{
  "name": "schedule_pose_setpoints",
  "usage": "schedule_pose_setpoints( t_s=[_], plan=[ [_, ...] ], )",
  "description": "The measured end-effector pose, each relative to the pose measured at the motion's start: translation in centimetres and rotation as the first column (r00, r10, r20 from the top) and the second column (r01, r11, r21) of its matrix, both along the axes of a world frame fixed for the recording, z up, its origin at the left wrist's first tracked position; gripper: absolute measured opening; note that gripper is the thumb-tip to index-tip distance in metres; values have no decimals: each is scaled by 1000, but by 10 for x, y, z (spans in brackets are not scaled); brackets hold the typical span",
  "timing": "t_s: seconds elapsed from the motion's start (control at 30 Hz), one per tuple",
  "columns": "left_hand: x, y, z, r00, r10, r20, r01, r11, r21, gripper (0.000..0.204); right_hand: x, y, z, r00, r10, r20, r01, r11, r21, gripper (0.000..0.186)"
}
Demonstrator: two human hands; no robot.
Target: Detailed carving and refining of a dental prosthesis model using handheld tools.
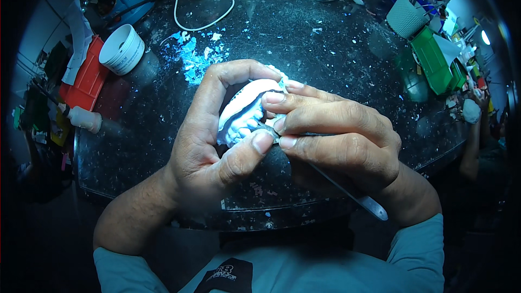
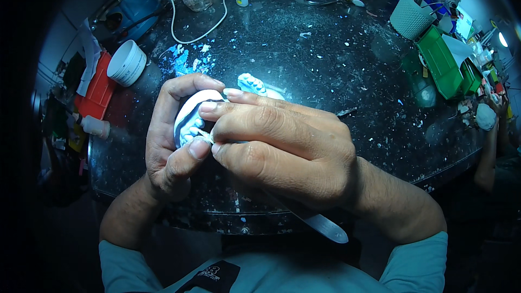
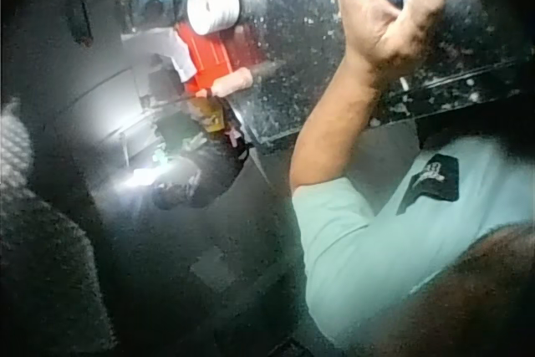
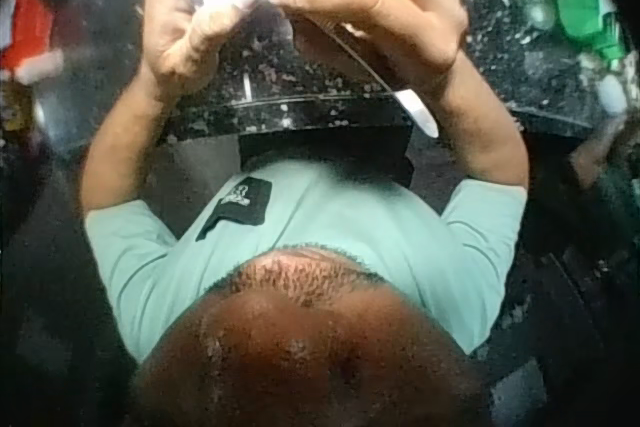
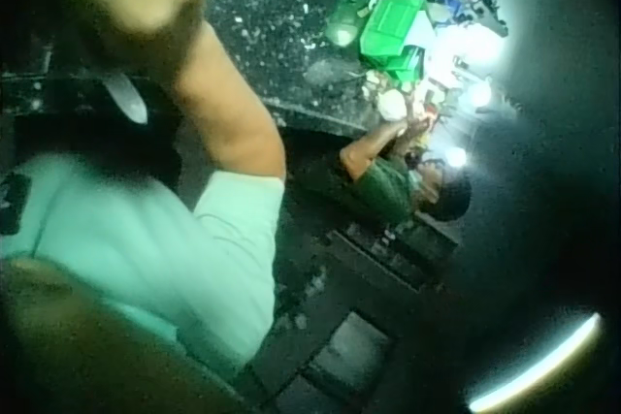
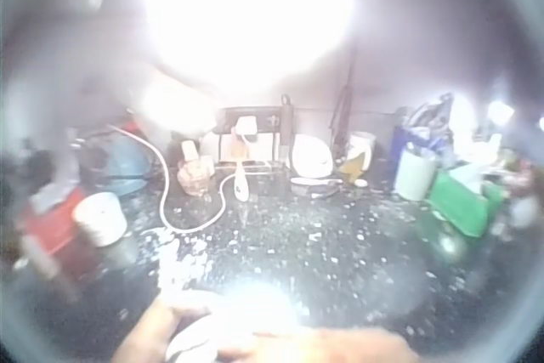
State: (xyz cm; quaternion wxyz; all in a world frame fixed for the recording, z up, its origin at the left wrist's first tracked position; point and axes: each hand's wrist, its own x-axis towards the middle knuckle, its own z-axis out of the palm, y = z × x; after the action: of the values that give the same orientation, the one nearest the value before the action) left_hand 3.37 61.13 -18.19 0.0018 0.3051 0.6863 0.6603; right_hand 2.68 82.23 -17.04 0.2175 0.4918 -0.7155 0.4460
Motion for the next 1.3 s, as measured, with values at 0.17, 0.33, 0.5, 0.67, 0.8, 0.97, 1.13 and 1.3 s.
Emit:
schedule_pose_setpoints(
  t_s=[0.17,0.33,0.5,0.67,0.8,0.97,1.13,1.3],
  plan=[
    [1,2,1,999,-7,34,6,999,34,68,-1,1,0,1000,21,-9,-21,1000,-13,32],
    [2,2,4,997,-2,75,0,999,33,69,-1,1,1,1000,31,1,-31,1000,3,32],
    [4,3,7,990,18,143,-21,1000,21,69,0,1,3,1000,20,22,-20,1000,15,31],
    [4,5,8,989,33,144,-38,999,32,66,-2,0,1,1000,21,-2,-21,1000,4,31],
    [4,4,8,985,38,167,-43,999,23,66,-2,0,1,1000,23,-19,-23,1000,1,31],
    [2,7,3,996,30,80,-36,996,78,65,-2,1,3,1000,16,-20,-16,1000,24,32],
    [0,3,-2,999,-1,-35,3,998,57,64,-2,-1,-4,999,45,-15,-46,997,-60,36],
    [1,2,2,999,7,-54,-5,1000,22,64,0,2,2,1000,7,-20,-8,1000,-2,34]
  ],
)
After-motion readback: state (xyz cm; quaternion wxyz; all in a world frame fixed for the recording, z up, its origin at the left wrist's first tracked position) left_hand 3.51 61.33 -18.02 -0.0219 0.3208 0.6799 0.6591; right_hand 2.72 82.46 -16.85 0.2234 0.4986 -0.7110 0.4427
